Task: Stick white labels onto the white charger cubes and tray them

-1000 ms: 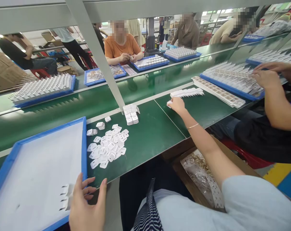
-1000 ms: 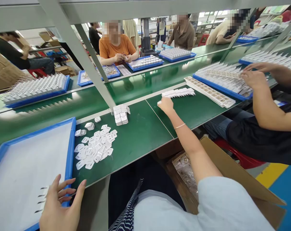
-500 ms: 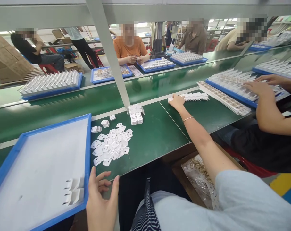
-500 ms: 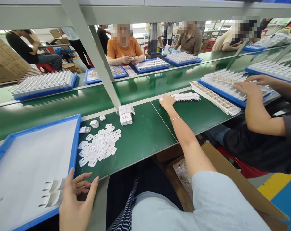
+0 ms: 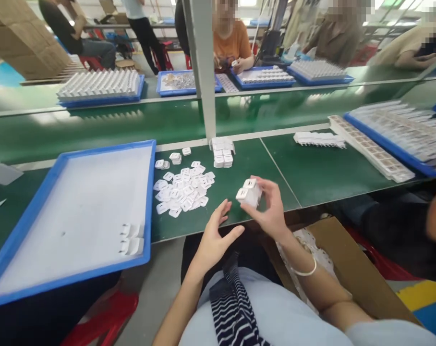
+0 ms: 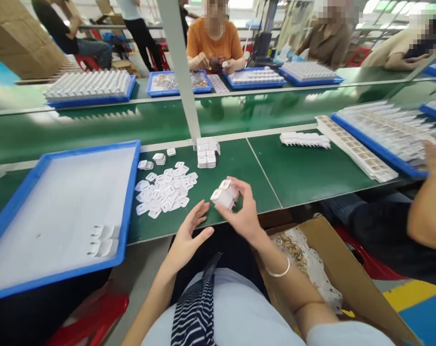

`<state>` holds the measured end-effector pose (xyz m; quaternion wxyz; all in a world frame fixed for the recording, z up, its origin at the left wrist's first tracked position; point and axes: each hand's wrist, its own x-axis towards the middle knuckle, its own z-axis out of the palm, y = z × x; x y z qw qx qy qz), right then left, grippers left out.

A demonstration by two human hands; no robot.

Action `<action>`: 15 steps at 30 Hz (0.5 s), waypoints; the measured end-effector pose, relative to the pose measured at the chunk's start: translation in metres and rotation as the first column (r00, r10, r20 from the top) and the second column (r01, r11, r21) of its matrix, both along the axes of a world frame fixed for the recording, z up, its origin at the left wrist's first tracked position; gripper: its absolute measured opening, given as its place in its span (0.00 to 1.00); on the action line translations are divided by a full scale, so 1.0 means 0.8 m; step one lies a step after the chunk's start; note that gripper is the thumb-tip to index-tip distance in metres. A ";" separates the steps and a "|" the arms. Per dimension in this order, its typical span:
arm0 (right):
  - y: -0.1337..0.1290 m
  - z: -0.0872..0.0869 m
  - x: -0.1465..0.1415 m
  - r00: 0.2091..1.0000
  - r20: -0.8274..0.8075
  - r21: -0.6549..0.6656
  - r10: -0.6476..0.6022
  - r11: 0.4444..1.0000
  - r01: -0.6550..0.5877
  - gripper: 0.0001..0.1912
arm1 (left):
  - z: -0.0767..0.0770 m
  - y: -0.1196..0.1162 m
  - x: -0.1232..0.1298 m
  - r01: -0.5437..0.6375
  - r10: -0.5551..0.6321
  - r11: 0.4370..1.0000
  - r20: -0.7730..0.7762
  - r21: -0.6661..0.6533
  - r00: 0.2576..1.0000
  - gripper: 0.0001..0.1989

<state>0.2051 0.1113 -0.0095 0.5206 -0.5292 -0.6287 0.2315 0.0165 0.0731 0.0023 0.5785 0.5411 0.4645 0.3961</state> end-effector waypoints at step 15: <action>-0.087 -0.052 -0.142 0.991 -0.133 0.128 0.024 0.992 -0.006 0.29 | -0.004 -0.016 -0.003 -0.276 0.319 0.946 0.346 -0.168 0.882 0.35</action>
